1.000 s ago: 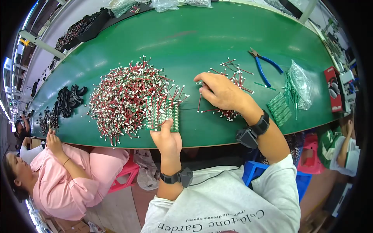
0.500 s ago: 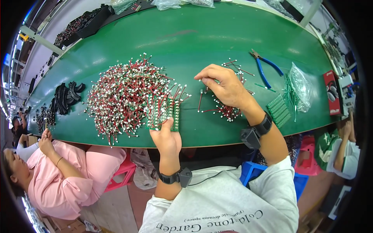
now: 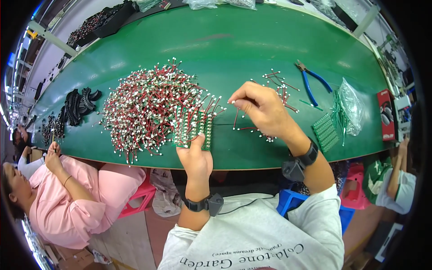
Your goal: The person picks up a wire from a pile and inserts it into a circuit board by hand, repeating this process for several wires. After filling the board, the person sets it down on the table and picks up a new circuit board to begin the process again.
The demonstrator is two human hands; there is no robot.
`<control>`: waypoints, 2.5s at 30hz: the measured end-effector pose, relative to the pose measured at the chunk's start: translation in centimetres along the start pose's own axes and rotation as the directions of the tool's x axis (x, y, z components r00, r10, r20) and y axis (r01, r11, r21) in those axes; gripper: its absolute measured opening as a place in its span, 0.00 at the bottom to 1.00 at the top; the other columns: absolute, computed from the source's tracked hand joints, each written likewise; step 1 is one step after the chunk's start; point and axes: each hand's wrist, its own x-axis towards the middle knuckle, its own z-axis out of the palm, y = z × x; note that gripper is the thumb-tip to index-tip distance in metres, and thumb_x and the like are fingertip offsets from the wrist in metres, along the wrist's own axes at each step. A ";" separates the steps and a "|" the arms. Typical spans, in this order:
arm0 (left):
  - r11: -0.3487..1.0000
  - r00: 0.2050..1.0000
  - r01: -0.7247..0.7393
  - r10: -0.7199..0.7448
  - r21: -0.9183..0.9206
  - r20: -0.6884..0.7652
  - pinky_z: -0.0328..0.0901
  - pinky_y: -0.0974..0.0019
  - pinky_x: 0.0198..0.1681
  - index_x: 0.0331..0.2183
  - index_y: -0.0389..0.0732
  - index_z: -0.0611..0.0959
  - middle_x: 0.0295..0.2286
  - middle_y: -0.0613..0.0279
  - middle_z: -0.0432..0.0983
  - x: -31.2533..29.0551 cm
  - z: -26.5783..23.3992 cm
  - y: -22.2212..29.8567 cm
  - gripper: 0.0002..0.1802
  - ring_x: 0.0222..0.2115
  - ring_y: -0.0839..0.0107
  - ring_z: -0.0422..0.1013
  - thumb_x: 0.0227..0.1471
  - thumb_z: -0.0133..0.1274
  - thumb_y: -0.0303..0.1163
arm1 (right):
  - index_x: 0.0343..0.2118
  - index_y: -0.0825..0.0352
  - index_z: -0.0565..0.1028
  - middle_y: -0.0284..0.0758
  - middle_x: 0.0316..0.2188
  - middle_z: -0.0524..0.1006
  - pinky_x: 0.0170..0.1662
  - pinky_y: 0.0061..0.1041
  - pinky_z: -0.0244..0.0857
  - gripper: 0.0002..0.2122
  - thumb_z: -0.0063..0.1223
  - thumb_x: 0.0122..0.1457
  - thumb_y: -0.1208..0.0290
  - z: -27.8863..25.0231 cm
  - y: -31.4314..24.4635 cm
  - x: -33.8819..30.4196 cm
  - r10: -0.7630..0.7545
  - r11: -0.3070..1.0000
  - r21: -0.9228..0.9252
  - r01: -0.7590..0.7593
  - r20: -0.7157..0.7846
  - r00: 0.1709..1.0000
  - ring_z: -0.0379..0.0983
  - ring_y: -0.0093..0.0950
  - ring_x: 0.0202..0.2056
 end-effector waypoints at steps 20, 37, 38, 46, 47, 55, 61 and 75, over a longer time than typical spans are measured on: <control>0.985 0.950 -0.118 0.076 0.123 0.304 0.69 0.70 0.42 0.47 0.32 0.73 0.42 0.58 0.75 -0.1 -1.6 -1.5 0.21 0.40 0.72 0.73 0.50 0.49 0.11 | 0.30 0.70 0.73 0.41 0.27 0.72 0.30 0.35 0.69 0.07 0.58 0.48 0.81 6.5 -0.1 -1.7 -0.235 0.972 0.011 0.235 0.022 0.972 0.73 0.41 0.28; 0.963 0.911 -0.124 0.015 0.239 0.413 0.68 0.68 0.49 0.57 0.31 0.66 0.43 0.60 0.75 -0.4 -2.0 -1.2 0.29 0.43 0.74 0.72 0.52 0.47 0.11 | 0.28 0.68 0.71 0.37 0.25 0.70 0.26 0.34 0.69 0.10 0.63 0.46 0.74 6.1 -0.7 -2.1 -0.270 0.932 -0.242 0.270 0.035 0.962 0.72 0.38 0.25; 0.959 0.903 -0.121 -0.001 0.257 0.429 0.68 0.69 0.49 0.59 0.31 0.63 0.44 0.59 0.74 -0.4 -2.1 -1.2 0.32 0.44 0.74 0.72 0.51 0.46 0.10 | 0.28 0.68 0.71 0.37 0.25 0.70 0.26 0.34 0.69 0.10 0.63 0.46 0.74 6.1 -0.7 -2.1 -0.291 0.923 -0.247 0.294 0.048 0.955 0.72 0.37 0.25; 0.949 0.899 -0.110 -0.032 0.296 0.436 0.67 0.69 0.50 0.62 0.30 0.58 0.47 0.57 0.72 -0.5 -1.7 -0.8 0.36 0.46 0.73 0.70 0.51 0.44 0.10 | 0.28 0.68 0.71 0.38 0.27 0.70 0.27 0.33 0.69 0.10 0.62 0.46 0.72 5.7 -0.6 -2.3 -0.319 0.875 -0.336 0.348 0.142 0.937 0.72 0.36 0.26; 0.946 0.892 -0.119 -0.031 0.301 0.451 0.67 0.69 0.51 0.62 0.30 0.58 0.47 0.57 0.72 -0.5 -1.8 -0.8 0.36 0.46 0.73 0.70 0.51 0.44 0.09 | 0.28 0.68 0.71 0.38 0.27 0.70 0.27 0.33 0.69 0.10 0.62 0.46 0.72 5.6 -0.6 -2.3 -0.316 0.865 -0.358 0.352 0.158 0.936 0.72 0.36 0.26; 0.940 0.907 -0.112 -0.036 0.323 0.419 0.67 0.69 0.50 0.60 0.30 0.61 0.46 0.57 0.72 -0.3 -2.1 -1.3 0.34 0.46 0.72 0.71 0.51 0.44 0.09 | 0.28 0.68 0.71 0.37 0.26 0.70 0.28 0.33 0.70 0.09 0.60 0.47 0.74 5.7 0.1 -2.3 -0.335 0.880 -0.326 0.346 0.090 0.938 0.72 0.36 0.26; 0.963 0.873 -0.145 0.017 0.226 0.487 0.67 0.68 0.50 0.58 0.30 0.63 0.47 0.57 0.73 -0.1 -2.4 -1.4 0.33 0.46 0.72 0.71 0.50 0.46 0.09 | 0.27 0.68 0.70 0.36 0.25 0.70 0.26 0.32 0.70 0.08 0.59 0.47 0.75 5.9 -0.4 -2.3 -0.322 0.884 -0.329 0.333 0.089 0.942 0.71 0.36 0.25; 0.936 0.917 -0.082 -0.063 0.341 0.394 0.64 0.70 0.52 0.60 0.30 0.61 0.48 0.57 0.71 -0.4 -2.0 -1.5 0.31 0.47 0.73 0.69 0.54 0.45 0.11 | 0.28 0.68 0.72 0.37 0.20 0.71 0.25 0.33 0.69 0.04 0.55 0.49 0.77 6.5 0.4 -2.0 -0.352 0.839 -0.437 0.326 0.022 0.936 0.72 0.35 0.23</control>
